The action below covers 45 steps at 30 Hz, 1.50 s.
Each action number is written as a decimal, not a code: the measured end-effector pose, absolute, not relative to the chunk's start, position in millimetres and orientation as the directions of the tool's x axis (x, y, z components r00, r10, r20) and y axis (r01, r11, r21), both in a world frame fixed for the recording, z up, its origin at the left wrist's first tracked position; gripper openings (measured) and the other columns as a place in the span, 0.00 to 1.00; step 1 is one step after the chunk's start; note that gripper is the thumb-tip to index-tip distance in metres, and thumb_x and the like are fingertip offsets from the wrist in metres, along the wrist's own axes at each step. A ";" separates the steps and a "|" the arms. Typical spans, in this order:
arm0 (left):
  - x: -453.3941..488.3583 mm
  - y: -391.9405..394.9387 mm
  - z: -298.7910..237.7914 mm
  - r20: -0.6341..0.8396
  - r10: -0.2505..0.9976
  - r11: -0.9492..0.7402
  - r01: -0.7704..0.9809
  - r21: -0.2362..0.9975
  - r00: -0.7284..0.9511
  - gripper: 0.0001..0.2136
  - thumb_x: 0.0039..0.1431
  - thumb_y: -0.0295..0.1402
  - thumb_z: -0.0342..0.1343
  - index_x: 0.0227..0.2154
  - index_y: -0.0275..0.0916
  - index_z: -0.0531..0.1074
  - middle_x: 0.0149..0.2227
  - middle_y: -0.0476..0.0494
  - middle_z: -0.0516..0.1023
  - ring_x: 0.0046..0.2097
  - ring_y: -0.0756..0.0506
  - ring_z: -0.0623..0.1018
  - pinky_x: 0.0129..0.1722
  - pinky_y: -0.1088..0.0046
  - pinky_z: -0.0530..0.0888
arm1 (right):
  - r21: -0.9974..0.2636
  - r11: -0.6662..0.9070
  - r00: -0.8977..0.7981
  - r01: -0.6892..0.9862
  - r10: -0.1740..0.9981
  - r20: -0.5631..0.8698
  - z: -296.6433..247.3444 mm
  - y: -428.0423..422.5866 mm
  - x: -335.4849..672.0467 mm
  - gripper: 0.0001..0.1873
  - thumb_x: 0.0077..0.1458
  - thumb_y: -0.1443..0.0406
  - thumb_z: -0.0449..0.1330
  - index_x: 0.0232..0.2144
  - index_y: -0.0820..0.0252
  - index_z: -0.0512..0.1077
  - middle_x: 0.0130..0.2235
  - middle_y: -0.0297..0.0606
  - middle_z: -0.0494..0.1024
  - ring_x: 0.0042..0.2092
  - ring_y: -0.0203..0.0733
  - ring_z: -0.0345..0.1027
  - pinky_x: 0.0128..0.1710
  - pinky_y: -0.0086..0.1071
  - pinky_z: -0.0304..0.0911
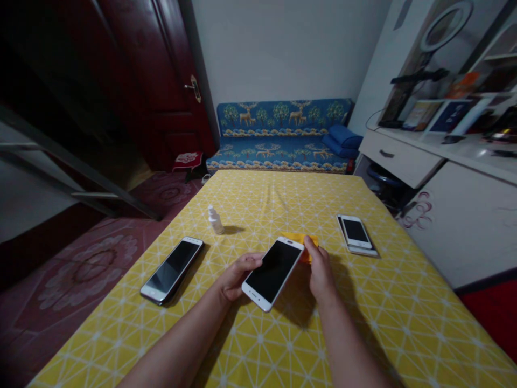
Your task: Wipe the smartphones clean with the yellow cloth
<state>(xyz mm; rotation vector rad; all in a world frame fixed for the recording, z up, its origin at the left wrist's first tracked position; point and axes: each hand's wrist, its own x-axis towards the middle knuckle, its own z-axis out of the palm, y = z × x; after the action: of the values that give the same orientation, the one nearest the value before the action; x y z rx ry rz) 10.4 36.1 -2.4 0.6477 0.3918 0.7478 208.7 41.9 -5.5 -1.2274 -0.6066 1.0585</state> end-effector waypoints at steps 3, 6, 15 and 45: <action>8.4 41.5 -6.3 -0.120 0.799 0.531 -0.596 0.602 0.589 0.13 0.50 0.27 0.64 0.40 0.27 0.76 0.37 0.36 0.81 0.34 0.47 0.81 0.37 0.76 0.76 | -0.933 0.077 0.529 -0.352 0.839 -0.131 -7.3 44.1 205.9 0.21 0.43 0.49 0.66 0.33 0.59 0.75 0.33 0.36 0.80 0.36 0.44 0.74 0.34 0.34 0.69; 6.2 47.3 -11.8 -0.171 0.841 0.517 -0.669 0.534 0.513 0.09 0.51 0.25 0.62 0.36 0.28 0.76 0.34 0.38 0.82 0.31 0.47 0.80 0.31 0.77 0.77 | -0.948 0.101 0.540 -0.302 0.837 -0.083 -11.9 43.0 201.0 0.22 0.46 0.48 0.64 0.36 0.57 0.75 0.38 0.38 0.80 0.39 0.44 0.74 0.37 0.34 0.69; 9.6 44.6 -16.2 -0.173 0.768 0.606 -0.613 0.507 0.617 0.12 0.50 0.25 0.62 0.38 0.24 0.75 0.33 0.35 0.81 0.28 0.46 0.81 0.25 0.78 0.76 | -0.928 0.291 0.355 0.234 0.863 0.360 -0.5 30.9 189.1 0.22 0.60 0.50 0.53 0.49 0.55 0.72 0.52 0.42 0.74 0.55 0.47 0.67 0.54 0.41 0.62; 6.5 51.6 -16.3 -0.259 0.874 0.482 -0.674 0.559 0.411 0.10 0.47 0.32 0.67 0.31 0.34 0.74 0.26 0.46 0.78 0.25 0.51 0.77 0.22 0.81 0.72 | -0.540 0.713 -0.116 0.447 0.645 0.755 3.6 -3.3 162.9 0.24 0.60 0.69 0.54 0.57 0.46 0.68 0.46 0.41 0.68 0.48 0.46 0.66 0.47 0.41 0.66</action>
<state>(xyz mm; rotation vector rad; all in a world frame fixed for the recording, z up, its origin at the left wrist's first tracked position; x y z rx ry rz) 6.5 51.6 -16.3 0.3993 0.5679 1.0076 162.9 -3.3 3.6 -0.8705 -1.7527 0.2111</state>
